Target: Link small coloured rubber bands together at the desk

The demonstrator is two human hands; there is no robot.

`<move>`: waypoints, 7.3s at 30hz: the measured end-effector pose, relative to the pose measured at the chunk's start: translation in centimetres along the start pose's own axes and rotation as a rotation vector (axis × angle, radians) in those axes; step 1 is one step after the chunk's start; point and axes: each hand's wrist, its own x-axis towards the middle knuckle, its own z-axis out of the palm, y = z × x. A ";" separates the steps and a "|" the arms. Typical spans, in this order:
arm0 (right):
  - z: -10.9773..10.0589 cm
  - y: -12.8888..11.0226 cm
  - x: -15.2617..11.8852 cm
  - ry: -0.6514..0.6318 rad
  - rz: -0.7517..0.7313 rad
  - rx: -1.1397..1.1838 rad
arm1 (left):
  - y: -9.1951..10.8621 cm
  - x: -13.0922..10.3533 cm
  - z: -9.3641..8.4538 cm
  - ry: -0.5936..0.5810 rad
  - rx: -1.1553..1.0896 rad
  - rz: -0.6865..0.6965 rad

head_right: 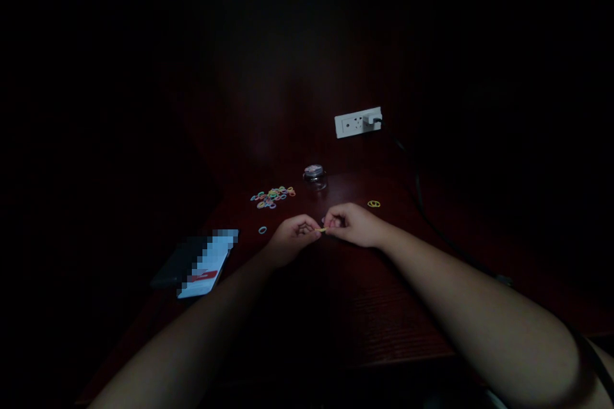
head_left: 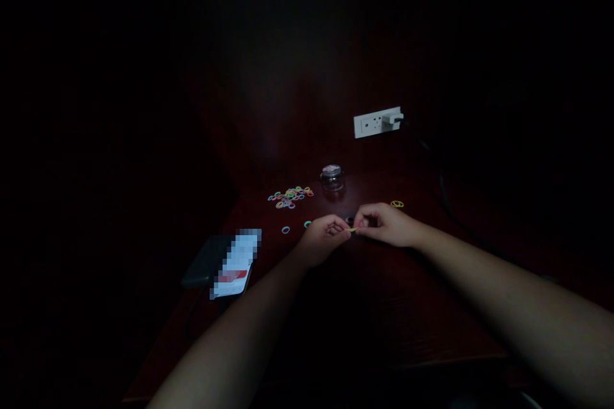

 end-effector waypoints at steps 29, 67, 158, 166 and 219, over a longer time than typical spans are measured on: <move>0.0 -0.8 -0.1 -0.005 0.009 -0.004 | -0.6 0.2 0.1 0.004 -0.030 -0.017; 0.2 -0.4 -0.3 -0.018 0.008 0.103 | -1.0 1.0 0.3 0.048 -0.153 0.040; 0.0 -0.9 -0.1 0.090 -0.040 -0.089 | -0.9 0.5 0.1 0.042 -0.054 0.060; 0.1 -1.2 -0.2 0.078 -0.018 -0.053 | -0.7 0.5 0.2 0.057 -0.037 0.056; 0.0 -0.2 -0.1 0.048 0.018 0.037 | -0.7 0.4 0.6 0.050 -0.029 -0.014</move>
